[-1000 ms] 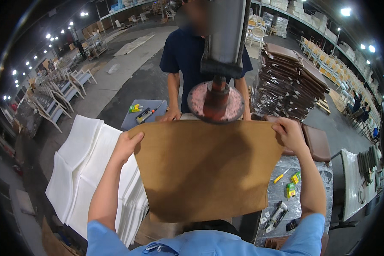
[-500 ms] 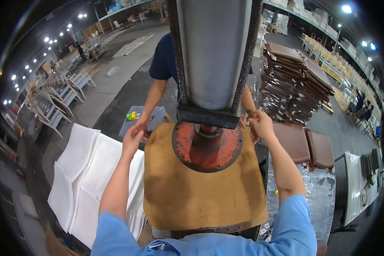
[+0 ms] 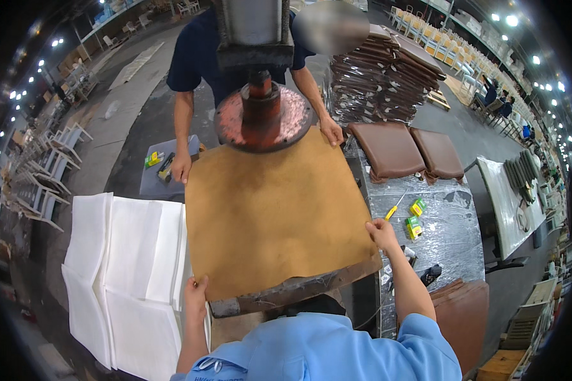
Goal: The person staples white foam padding onto a wooden chair seat base using a staple gun while a coworker assists by applying adhesive. The person then flips the seat, places a brown cushion on top, and prepares the next unit by laying out a new foam sheet.
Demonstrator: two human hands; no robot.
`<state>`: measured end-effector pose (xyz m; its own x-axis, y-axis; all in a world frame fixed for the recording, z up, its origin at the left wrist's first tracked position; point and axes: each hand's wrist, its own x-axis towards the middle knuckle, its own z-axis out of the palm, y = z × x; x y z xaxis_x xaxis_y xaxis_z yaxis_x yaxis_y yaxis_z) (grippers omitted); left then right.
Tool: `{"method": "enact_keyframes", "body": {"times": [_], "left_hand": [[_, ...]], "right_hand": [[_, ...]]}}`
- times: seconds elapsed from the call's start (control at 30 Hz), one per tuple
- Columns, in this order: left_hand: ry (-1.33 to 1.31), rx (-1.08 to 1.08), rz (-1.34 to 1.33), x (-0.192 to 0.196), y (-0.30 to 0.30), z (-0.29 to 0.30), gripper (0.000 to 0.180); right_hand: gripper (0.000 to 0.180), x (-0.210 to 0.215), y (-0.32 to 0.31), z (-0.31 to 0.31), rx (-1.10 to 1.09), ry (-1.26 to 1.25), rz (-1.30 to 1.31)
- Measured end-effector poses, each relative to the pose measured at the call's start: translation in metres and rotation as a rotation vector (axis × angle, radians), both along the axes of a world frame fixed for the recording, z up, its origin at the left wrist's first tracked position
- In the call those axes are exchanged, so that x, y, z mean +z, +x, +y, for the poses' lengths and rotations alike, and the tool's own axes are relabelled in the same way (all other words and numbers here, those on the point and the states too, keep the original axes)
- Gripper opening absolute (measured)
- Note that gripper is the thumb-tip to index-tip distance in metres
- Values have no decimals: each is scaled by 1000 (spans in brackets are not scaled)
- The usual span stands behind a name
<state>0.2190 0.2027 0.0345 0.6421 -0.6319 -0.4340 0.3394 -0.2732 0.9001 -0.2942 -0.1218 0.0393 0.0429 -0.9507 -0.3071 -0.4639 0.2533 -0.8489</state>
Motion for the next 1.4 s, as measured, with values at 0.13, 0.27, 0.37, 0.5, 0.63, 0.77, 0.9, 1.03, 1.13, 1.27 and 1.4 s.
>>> {"method": "enact_keyframes", "body": {"times": [0.13, 0.27, 0.37, 0.5, 0.63, 0.77, 0.9, 1.03, 1.13, 1.27, 1.4], "left_hand": [[0, -75, 10, 6, 18, 10, 11], [-43, -46, 33, 6, 21, 17, 10], [-82, 19, 153, -4, 15, 21, 12], [-58, 76, 119, -6, 6, 32, 13], [-51, 118, 104, -16, 5, 56, 15], [-85, 60, 48, -10, 9, 21, 16], [59, 162, -65, -28, -3, 66, 26], [2, 80, -125, -32, 2, 39, 25], [-34, 62, -108, -41, 8, 56, 27], [-159, 31, 213, -42, 62, 72, 27], [257, 140, -72, -86, 177, 173, 43]], "right_hand": [[22, 6, 12, 16, -71, -54, -8], [22, 3, 21, 30, -116, -21, -85], [22, 5, 18, 19, -87, -55, -68], [23, -24, 19, 28, -68, -43, -114], [21, -36, 10, 15, 47, -44, -230], [21, -6, -13, -5, -1, -179, -132], [33, 18, 62, 46, 270, -763, 737], [38, 61, 177, 74, 645, -1299, 377], [38, 69, 296, 162, 1068, -989, 133], [40, -5, 352, 196, 1393, -1015, 368], [45, 7, 385, 259, 1029, -607, 366]]}}
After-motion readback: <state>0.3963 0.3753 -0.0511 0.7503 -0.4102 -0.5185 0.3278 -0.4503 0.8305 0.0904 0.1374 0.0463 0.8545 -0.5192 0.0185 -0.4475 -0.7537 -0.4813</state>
